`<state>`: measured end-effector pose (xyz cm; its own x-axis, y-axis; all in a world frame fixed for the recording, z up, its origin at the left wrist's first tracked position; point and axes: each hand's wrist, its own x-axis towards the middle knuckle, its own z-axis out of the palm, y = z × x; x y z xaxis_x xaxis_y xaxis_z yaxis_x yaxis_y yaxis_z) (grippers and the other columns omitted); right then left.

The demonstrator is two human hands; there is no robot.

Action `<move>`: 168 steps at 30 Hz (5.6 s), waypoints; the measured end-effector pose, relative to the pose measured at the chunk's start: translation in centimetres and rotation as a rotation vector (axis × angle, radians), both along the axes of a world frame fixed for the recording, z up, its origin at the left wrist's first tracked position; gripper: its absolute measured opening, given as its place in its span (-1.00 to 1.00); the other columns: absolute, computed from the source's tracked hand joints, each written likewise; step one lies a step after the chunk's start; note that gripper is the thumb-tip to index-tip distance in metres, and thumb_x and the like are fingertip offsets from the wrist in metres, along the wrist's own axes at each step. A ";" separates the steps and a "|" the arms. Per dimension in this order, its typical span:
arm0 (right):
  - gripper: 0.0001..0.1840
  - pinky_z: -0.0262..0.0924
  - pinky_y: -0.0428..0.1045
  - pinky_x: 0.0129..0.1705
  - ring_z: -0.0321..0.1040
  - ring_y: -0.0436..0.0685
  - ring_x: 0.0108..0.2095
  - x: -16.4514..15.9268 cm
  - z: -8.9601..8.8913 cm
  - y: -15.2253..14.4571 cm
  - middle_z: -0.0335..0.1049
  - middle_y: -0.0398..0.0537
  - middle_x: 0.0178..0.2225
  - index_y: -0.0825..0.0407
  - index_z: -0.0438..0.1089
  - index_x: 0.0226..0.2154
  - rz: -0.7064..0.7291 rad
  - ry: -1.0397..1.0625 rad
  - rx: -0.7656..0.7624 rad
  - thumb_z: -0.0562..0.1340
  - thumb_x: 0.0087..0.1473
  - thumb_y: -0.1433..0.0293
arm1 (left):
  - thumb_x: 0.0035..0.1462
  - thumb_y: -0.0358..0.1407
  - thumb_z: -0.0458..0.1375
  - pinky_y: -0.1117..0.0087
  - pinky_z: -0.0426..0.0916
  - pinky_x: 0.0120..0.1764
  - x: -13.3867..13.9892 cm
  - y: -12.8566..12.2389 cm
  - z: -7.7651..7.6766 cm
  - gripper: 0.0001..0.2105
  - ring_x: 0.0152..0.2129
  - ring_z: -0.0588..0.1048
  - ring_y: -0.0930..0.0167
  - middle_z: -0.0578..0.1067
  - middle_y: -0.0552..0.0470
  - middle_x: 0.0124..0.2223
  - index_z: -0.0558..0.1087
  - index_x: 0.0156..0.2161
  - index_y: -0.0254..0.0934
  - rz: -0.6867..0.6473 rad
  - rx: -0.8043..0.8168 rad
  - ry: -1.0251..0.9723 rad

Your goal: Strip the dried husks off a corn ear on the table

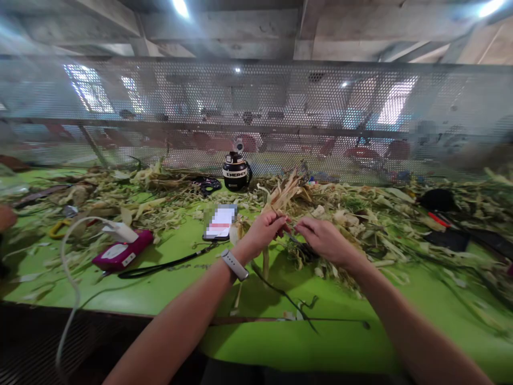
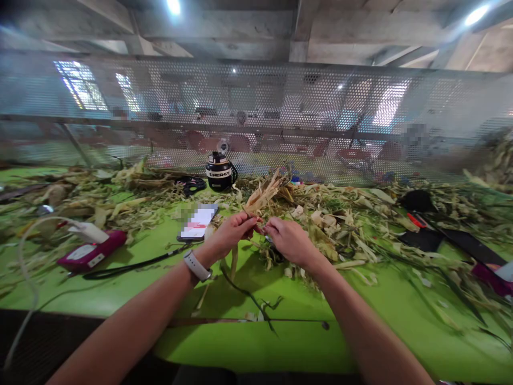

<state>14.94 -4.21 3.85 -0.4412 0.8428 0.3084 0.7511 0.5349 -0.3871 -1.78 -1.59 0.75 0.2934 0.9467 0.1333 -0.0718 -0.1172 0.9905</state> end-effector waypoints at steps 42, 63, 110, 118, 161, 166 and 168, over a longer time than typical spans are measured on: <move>-0.58 -0.17 -0.11 -0.60 -0.11 -0.09 -0.66 3.7 0.5 2.5 0.00 -0.27 -0.69 0.07 0.27 -0.57 -0.128 0.474 -0.099 0.15 -0.03 0.04 | -0.08 -0.19 0.23 0.54 0.16 -0.57 -2.2 1.8 1.3 -0.78 -0.67 0.31 0.58 0.44 0.10 -0.58 0.38 -0.46 -0.34 0.452 -0.014 -0.308; -0.74 0.09 -0.14 -0.58 0.16 -0.07 -0.65 -3.4 -2.7 -1.2 0.21 -0.25 -0.65 0.06 0.26 -0.43 0.177 0.524 -0.508 0.13 0.08 0.19 | -0.08 -0.26 0.25 0.42 0.35 -0.27 0.2 -0.4 1.1 -0.78 -0.40 0.51 0.46 0.55 0.01 -0.37 0.36 -0.34 -0.33 0.195 -0.069 -0.490; -0.67 -0.14 -0.11 -0.67 -0.09 -0.07 -0.70 -1.3 -2.2 0.1 0.00 -0.31 -0.70 0.01 0.19 -0.37 -0.077 0.786 -0.238 0.11 0.04 0.08 | -0.10 -0.12 0.25 0.49 0.25 -0.45 -0.8 -0.7 0.9 -0.67 -0.54 0.32 0.55 0.38 0.10 -0.45 0.32 -0.32 -0.32 -0.322 0.111 0.066; -0.71 0.17 -0.08 -0.42 0.25 0.02 -0.47 -1.4 -1.9 0.3 0.31 -0.12 -0.51 0.07 0.32 -0.41 0.034 0.780 -0.087 0.18 0.02 0.16 | -0.01 -0.19 0.19 0.43 0.26 -0.42 -1.1 -0.5 0.5 -0.60 -0.51 0.37 0.48 0.40 0.07 -0.43 0.17 -0.12 -0.30 -0.306 0.271 0.238; -0.63 0.15 -0.08 -0.43 0.25 0.01 -0.47 -0.9 -3.1 0.5 0.35 -0.17 -0.48 0.05 0.33 -0.27 -0.074 0.424 0.051 0.22 -0.03 0.11 | -0.22 -0.13 0.29 0.52 0.14 -0.50 0.3 -0.2 -0.4 -0.69 -0.60 0.23 0.58 0.33 0.15 -0.56 0.40 -0.46 -0.34 0.183 -0.038 -0.248; -0.71 0.21 0.01 -0.20 0.32 0.11 -0.26 -0.5 -2.9 0.8 0.40 -0.05 -0.30 0.00 0.38 -0.31 -0.044 0.336 0.279 0.23 -0.01 0.15 | -0.21 -0.08 0.28 0.52 0.10 -0.53 0.3 0.1 -0.6 -0.66 -0.63 0.19 0.59 0.28 0.17 -0.60 0.37 -0.49 -0.34 0.177 -0.014 -0.211; -0.77 0.20 0.03 -0.14 0.31 0.13 -0.22 -0.3 -2.9 1.0 0.40 -0.03 -0.30 -0.02 0.40 -0.38 0.010 0.326 0.352 0.21 0.02 0.17 | -0.21 -0.06 0.27 0.52 0.11 -0.53 0.3 0.2 -0.7 -0.65 -0.64 0.19 0.58 0.29 0.16 -0.60 0.38 -0.49 -0.34 0.187 0.010 -0.173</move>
